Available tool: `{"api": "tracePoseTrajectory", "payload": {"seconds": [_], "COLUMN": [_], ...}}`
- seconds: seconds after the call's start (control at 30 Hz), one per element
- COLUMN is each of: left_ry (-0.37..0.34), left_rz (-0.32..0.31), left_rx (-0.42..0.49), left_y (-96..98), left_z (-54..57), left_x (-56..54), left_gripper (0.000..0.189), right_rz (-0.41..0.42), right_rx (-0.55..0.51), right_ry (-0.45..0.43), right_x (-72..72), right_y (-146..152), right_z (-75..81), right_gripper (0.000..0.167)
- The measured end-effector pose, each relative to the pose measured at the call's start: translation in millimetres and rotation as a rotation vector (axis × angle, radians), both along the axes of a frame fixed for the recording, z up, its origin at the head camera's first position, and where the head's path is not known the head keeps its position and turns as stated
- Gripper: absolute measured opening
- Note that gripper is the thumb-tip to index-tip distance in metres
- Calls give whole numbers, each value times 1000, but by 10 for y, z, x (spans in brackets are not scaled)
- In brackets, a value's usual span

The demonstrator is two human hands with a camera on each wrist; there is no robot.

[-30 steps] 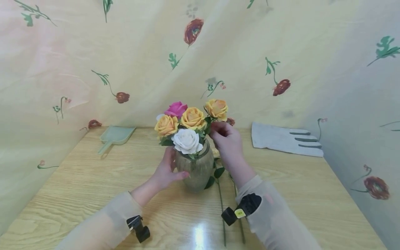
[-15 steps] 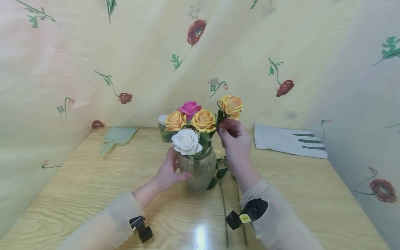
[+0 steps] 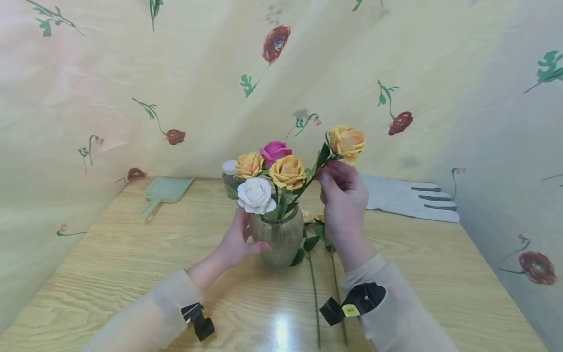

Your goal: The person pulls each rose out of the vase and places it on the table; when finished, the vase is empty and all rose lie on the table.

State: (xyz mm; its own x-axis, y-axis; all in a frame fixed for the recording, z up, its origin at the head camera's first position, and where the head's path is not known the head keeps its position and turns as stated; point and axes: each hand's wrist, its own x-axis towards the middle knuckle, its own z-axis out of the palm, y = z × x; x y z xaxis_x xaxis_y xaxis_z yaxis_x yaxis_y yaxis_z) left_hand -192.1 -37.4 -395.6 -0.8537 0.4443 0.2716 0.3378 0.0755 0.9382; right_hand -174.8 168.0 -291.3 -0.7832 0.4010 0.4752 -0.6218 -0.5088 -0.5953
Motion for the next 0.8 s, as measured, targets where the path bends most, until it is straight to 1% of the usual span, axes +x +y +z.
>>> {"api": "tracePoseTrajectory", "payload": {"seconds": [0.03,0.13,0.27,0.37,0.53,0.63,0.8], "left_ry": [0,10,20,11,-12,-10,0], "left_rz": [-2,-2,3,-2,-18,-17,-13], "left_rx": [1,2,-2,-3,5,2,14], "left_y": [-2,-7,-8,-7,-8,-9,-8], "left_z": [1,3,2,8,16,15,0], "left_x": [1,-1,-13,-21,-17,-14,-20], "left_gripper": [116,115,115,112,98,90,83], "right_rz": [-25,-72,-110,-156,-175,-170,-153], "right_rx": [-6,-89,-216,-237,-283,-331,-411], "right_ry": [-11,-33,-26,-18,-30,-54,-103], "right_x": [9,38,82,108,124,130,148], "right_y": [0,-2,9,40,116,165,260], "right_z": [7,23,38,44,48,53,70], "right_gripper": [21,17,13,13,15,14,13]}}
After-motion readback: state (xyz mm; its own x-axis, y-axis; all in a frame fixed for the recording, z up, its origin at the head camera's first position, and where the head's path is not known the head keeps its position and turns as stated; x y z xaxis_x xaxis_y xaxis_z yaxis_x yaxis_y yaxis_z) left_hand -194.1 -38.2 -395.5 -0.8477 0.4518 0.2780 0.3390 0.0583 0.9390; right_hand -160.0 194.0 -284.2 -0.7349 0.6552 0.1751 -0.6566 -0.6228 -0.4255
